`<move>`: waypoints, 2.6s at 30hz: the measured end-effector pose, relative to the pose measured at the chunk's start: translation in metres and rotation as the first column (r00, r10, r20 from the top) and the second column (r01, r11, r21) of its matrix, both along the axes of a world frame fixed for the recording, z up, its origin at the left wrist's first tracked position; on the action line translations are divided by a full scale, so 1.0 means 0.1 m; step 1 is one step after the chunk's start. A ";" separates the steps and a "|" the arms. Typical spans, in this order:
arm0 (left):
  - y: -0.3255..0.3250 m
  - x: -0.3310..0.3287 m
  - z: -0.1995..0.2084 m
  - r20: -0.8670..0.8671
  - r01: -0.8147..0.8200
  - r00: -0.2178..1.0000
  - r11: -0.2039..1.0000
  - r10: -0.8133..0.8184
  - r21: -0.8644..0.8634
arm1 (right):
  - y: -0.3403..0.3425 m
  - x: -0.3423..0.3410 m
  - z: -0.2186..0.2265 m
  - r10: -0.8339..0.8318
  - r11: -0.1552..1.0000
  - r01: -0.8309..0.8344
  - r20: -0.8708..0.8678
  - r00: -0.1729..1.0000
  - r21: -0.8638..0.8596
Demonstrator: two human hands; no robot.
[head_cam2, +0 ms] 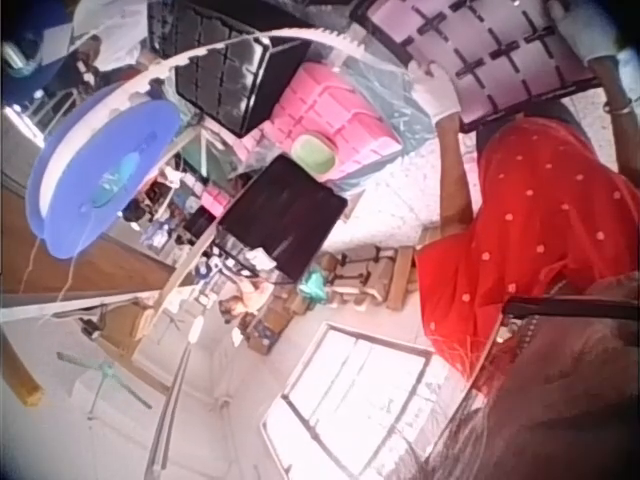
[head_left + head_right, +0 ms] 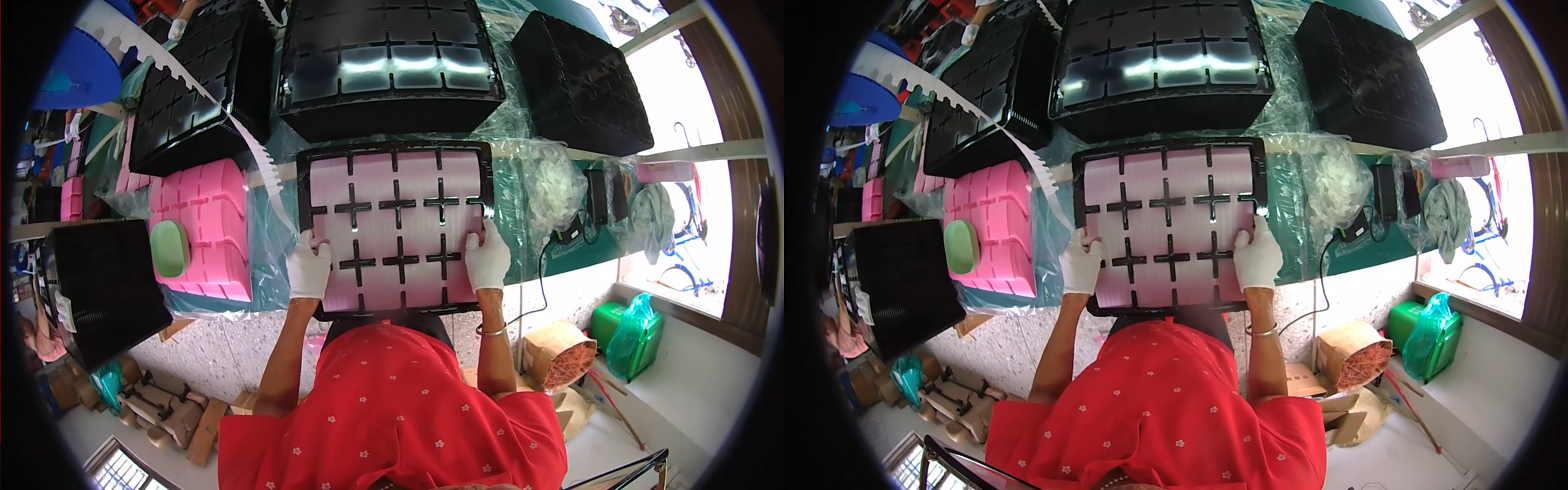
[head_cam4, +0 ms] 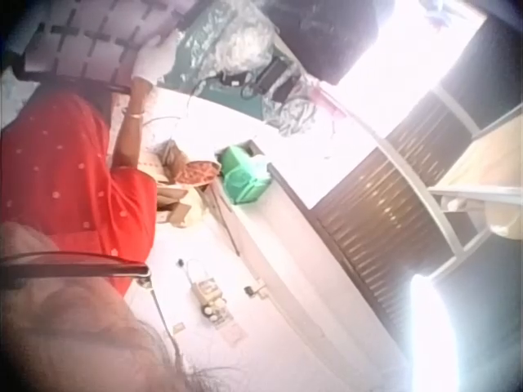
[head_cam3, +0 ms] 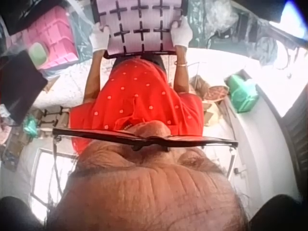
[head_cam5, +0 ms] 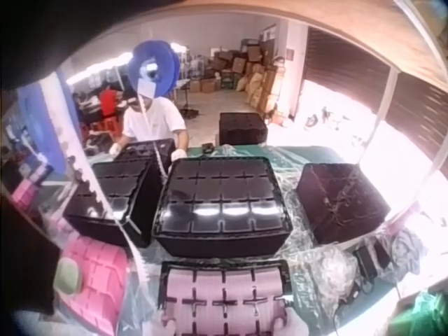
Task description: The person assembles black plastic trays by inserting pink foam liners into slots and securing them by hand.
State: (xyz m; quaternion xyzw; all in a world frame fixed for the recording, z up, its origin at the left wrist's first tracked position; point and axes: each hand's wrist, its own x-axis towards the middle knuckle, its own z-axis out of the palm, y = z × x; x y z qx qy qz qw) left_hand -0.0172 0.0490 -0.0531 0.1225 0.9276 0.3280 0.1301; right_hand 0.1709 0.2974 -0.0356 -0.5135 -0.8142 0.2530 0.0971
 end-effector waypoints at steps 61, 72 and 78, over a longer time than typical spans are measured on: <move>-0.03 -0.08 -0.14 0.041 -0.013 0.999 0.999 0.011 0.034 | -0.01 -0.07 0.00 0.058 0.993 -0.069 0.118 0.991 0.092; -0.03 -0.08 -0.11 0.028 -0.012 1.000 0.999 0.011 0.030 | -0.02 -0.06 -0.01 0.069 0.991 -0.080 0.106 0.992 0.109; -0.01 -0.08 -0.03 0.022 -0.019 1.000 1.000 0.019 0.005 | -0.02 -0.10 0.00 0.085 0.990 -0.096 0.105 0.991 0.099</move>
